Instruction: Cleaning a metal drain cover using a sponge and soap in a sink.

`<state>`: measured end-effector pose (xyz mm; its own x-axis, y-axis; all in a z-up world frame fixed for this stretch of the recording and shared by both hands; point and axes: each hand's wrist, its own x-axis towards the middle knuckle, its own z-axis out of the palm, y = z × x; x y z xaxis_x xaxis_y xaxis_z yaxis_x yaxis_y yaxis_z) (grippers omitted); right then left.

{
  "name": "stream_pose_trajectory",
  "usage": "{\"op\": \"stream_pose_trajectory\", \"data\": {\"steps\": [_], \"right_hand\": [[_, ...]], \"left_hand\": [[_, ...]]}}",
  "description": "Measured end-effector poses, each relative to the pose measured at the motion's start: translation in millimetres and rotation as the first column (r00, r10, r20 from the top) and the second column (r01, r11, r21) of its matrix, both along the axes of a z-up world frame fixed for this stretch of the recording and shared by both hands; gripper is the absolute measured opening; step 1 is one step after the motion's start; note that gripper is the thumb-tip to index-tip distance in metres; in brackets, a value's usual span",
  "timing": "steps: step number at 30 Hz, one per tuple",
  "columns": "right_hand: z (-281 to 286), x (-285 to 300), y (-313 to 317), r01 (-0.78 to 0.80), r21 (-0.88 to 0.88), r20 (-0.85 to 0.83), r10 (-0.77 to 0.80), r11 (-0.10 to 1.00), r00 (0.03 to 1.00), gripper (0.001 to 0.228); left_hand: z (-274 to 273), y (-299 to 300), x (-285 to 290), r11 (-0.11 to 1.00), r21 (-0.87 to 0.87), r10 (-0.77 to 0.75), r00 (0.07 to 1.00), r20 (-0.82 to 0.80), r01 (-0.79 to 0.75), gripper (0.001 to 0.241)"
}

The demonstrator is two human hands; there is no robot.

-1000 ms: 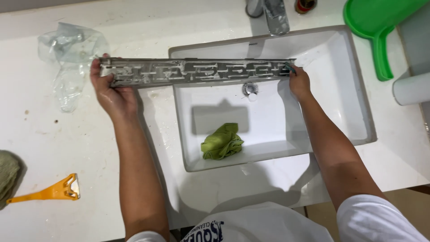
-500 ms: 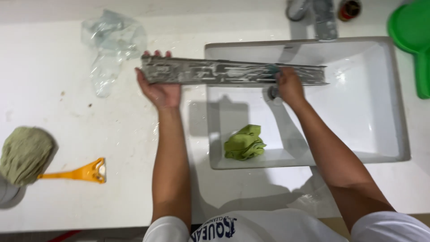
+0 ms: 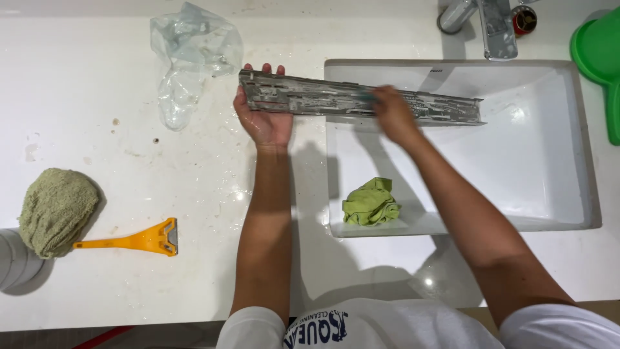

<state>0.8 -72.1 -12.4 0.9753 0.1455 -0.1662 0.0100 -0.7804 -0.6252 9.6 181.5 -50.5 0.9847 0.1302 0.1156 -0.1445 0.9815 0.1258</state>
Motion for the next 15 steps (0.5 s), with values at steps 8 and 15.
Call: {"op": "stream_pose_trajectory", "data": {"steps": [8, 15], "right_hand": [[13, -3, 101, -0.128, 0.037, 0.390, 0.104, 0.991, 0.915, 0.026], [-30, 9, -29, 0.074, -0.016, 0.106, -0.072, 0.997, 0.992, 0.030]], "left_hand": [[3, 0, -3, 1.000, -0.013, -0.003, 1.000, -0.022, 0.003, 0.046], [-6, 4, -9, 1.000, -0.010, -0.019, 1.000, -0.001, 0.019, 0.046]]}}
